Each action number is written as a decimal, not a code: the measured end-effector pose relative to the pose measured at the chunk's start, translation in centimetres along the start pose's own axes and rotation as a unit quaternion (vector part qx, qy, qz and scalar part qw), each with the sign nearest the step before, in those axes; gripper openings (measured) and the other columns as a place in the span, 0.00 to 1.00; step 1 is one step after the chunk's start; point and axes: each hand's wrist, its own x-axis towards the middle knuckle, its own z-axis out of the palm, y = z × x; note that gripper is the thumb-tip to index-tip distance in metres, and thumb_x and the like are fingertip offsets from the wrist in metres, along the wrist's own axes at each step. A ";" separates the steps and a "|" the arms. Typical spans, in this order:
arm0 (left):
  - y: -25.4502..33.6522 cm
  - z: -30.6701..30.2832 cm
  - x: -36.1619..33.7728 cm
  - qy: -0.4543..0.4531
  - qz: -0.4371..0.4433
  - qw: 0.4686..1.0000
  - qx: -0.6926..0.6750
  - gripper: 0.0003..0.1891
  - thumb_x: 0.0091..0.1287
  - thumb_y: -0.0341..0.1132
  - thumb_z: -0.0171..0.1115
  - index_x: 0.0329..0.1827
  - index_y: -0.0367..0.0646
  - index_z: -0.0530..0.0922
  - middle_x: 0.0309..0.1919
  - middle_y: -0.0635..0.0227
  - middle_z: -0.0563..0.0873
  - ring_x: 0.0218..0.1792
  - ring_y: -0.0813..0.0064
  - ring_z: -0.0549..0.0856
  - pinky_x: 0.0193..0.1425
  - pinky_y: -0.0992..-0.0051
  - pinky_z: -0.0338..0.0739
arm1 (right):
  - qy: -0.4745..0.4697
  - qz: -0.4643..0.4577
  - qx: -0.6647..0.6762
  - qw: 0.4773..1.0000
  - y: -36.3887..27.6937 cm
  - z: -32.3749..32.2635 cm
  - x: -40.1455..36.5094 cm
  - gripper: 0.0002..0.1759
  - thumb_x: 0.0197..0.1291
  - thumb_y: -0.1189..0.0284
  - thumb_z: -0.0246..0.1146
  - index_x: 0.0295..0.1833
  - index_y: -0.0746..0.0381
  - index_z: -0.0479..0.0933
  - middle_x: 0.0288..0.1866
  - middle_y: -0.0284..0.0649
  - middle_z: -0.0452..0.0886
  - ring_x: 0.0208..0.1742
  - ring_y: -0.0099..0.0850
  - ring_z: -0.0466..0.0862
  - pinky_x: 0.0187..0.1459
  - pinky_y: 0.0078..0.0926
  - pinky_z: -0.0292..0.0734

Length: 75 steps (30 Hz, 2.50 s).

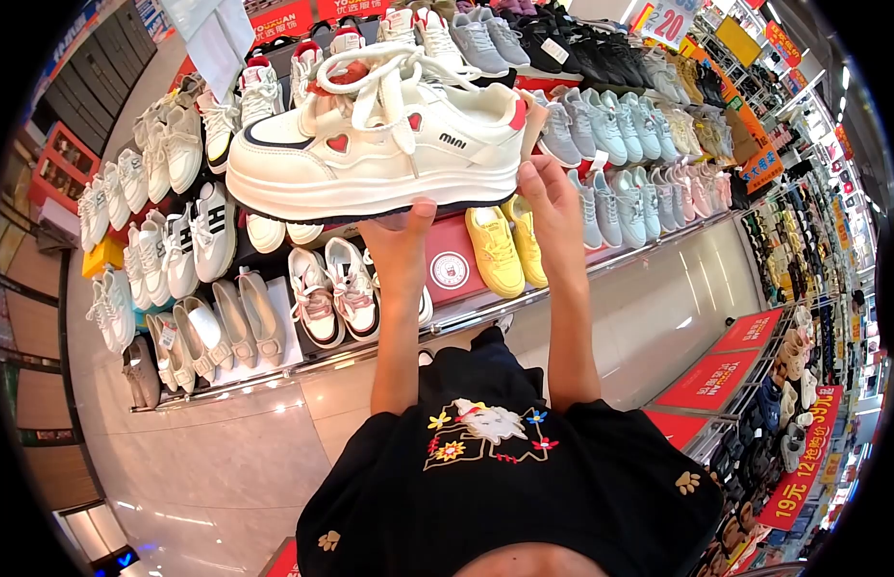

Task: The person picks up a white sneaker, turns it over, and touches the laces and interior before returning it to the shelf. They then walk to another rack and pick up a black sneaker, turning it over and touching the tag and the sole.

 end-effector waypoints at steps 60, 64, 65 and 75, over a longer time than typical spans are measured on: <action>-0.4 -0.8 0.7 0.005 0.007 1.000 -0.001 0.48 0.55 0.55 0.70 0.66 0.31 0.55 0.58 0.61 0.71 0.56 0.74 0.70 0.65 0.74 0.61 | 0.008 -0.057 0.120 0.991 -1.1 1.0 -0.8 0.12 0.63 0.71 0.61 0.48 0.64 0.71 0.43 0.33 0.76 0.46 0.19 0.73 0.51 0.19 0.67; -0.1 -0.8 0.5 -0.007 -0.003 1.000 -0.003 0.52 0.51 0.55 0.72 0.70 0.39 0.51 0.65 0.64 0.66 0.65 0.68 0.67 0.69 0.65 0.62 | 0.019 -0.051 0.128 0.990 -0.7 1.0 -0.7 0.12 0.64 0.68 0.58 0.48 0.64 0.71 0.43 0.33 0.76 0.46 0.19 0.73 0.51 0.19 0.66; -0.2 -0.9 0.5 -0.012 -0.001 1.000 -0.009 0.51 0.51 0.55 0.72 0.70 0.39 0.51 0.65 0.64 0.66 0.65 0.68 0.67 0.69 0.65 0.62 | 0.018 -0.051 0.128 0.990 -0.6 1.0 -0.7 0.12 0.64 0.68 0.58 0.48 0.64 0.71 0.43 0.33 0.76 0.46 0.19 0.73 0.51 0.19 0.66; -0.5 -1.4 0.4 -0.036 0.013 0.999 -0.009 0.50 0.52 0.56 0.71 0.70 0.38 0.52 0.64 0.63 0.66 0.65 0.68 0.68 0.68 0.66 0.63 | 0.020 -0.059 0.131 0.989 -0.2 0.7 -0.6 0.12 0.66 0.67 0.55 0.48 0.64 0.71 0.42 0.33 0.76 0.45 0.18 0.74 0.50 0.19 0.68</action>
